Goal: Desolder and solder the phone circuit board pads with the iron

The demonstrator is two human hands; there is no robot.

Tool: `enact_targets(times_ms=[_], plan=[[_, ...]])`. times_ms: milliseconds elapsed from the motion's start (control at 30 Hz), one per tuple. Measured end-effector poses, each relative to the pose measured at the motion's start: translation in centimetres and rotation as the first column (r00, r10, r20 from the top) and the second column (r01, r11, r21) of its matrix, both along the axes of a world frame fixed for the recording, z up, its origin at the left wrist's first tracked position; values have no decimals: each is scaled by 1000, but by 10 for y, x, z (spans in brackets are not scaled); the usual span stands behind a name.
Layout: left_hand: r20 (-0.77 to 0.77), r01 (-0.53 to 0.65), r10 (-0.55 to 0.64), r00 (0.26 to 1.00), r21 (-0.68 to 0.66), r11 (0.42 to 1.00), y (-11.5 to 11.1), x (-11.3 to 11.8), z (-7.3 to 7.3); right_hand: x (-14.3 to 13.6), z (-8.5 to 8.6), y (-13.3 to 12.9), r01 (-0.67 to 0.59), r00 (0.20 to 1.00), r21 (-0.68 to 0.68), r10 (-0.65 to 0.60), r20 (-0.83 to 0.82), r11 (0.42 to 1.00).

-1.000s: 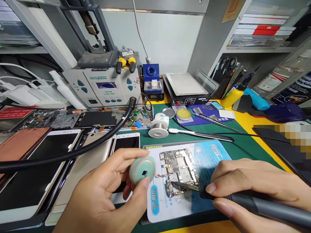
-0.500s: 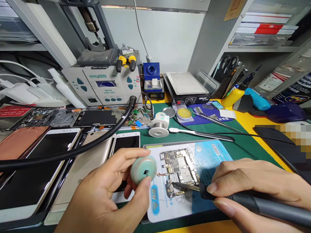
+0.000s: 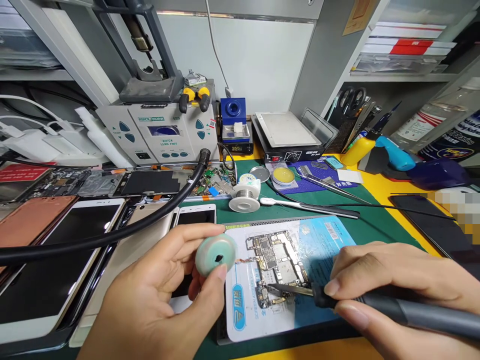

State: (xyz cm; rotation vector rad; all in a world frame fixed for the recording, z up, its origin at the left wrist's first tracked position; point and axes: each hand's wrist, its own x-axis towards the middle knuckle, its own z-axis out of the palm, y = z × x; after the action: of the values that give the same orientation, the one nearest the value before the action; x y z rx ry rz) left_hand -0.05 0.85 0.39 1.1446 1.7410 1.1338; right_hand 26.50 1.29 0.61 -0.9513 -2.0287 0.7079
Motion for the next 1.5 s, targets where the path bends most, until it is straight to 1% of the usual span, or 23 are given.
enact_targets(times_ms=[100, 167, 200, 233, 300, 333, 367, 433, 467, 533, 600, 633, 700, 800, 1033, 1167, 1267, 1400, 1500], plan=[[55, -28, 27, 998, 10, 1000, 1, 1, 2, -1, 3, 0, 119, 992, -27, -120, -47, 993], [96, -37, 35, 995, 16, 999, 2, -1, 3, -1, 5, 1, 170, 983, -108, -176, -51, 980], [102, -33, 30, 994, 23, 999, 3, -3, 4, -1, 7, 3, 185, 979, -187, -198, -55, 965], [94, -14, 10, 995, 38, 999, 4, -7, 3, 0, 7, 5, 180, 975, -297, -209, -70, 938], [40, 65, -68, 997, 74, 995, 6, -16, 2, 1, 8, 9, 174, 938, -495, -296, -179, 851], [4, 123, -124, 992, 99, 987, 8, -21, 1, 1, 8, 12, 136, 921, -573, -316, -227, 808], [-27, 158, -156, 987, 108, 981, 9, -25, -1, 1, 8, 15, 90, 902, -631, -331, -276, 770], [-65, 188, -181, 981, 139, 972, 12, -30, -3, 1, 9, 21, -6, 869, -703, -345, -356, 712], [-45, 199, -195, 980, 137, 970, 13, -31, -4, 1, 9, 24, -51, 851, -723, -348, -392, 689], [54, 193, -202, 978, 135, 972, 14, -29, -4, 1, 11, 29, -129, 816, -758, -366, -448, 639], [156, 168, -192, 969, 152, 974, 14, -24, -3, 0, 12, 33, -182, 780, -788, -402, -480, 588], [186, 155, -185, 965, 165, 974, 14, -21, -2, 0, 13, 34, -199, 765, -795, -416, -491, 572], [200, 137, -177, 964, 199, 971, 14, -16, 1, 1, 14, 37, -220, 749, -792, -422, -511, 569], [209, 133, -181, 961, 224, 965, 15, -13, 5, 2, 13, 39, -240, 740, -771, -403, -538, 590], [224, 123, -172, 959, 216, 969, 17, -13, 7, 3, 12, 43, -267, 718, -761, -405, -566, 590], [233, 118, -163, 959, 195, 974, 16, -14, 6, 2, 15, 44, -255, 713, -766, -420, -561, 590], [237, 106, -143, 961, 162, 981, 15, -16, 6, 0, 16, 42, -233, 713, -764, -429, -555, 601], [269, 87, -122, 955, 138, 987, 16, -20, 5, -2, 13, 37, -190, 712, -757, -444, -544, 625], [286, 93, -127, 950, 129, 987, 17, -23, 3, -3, 10, 34, -165, 726, -761, -445, -525, 627]])
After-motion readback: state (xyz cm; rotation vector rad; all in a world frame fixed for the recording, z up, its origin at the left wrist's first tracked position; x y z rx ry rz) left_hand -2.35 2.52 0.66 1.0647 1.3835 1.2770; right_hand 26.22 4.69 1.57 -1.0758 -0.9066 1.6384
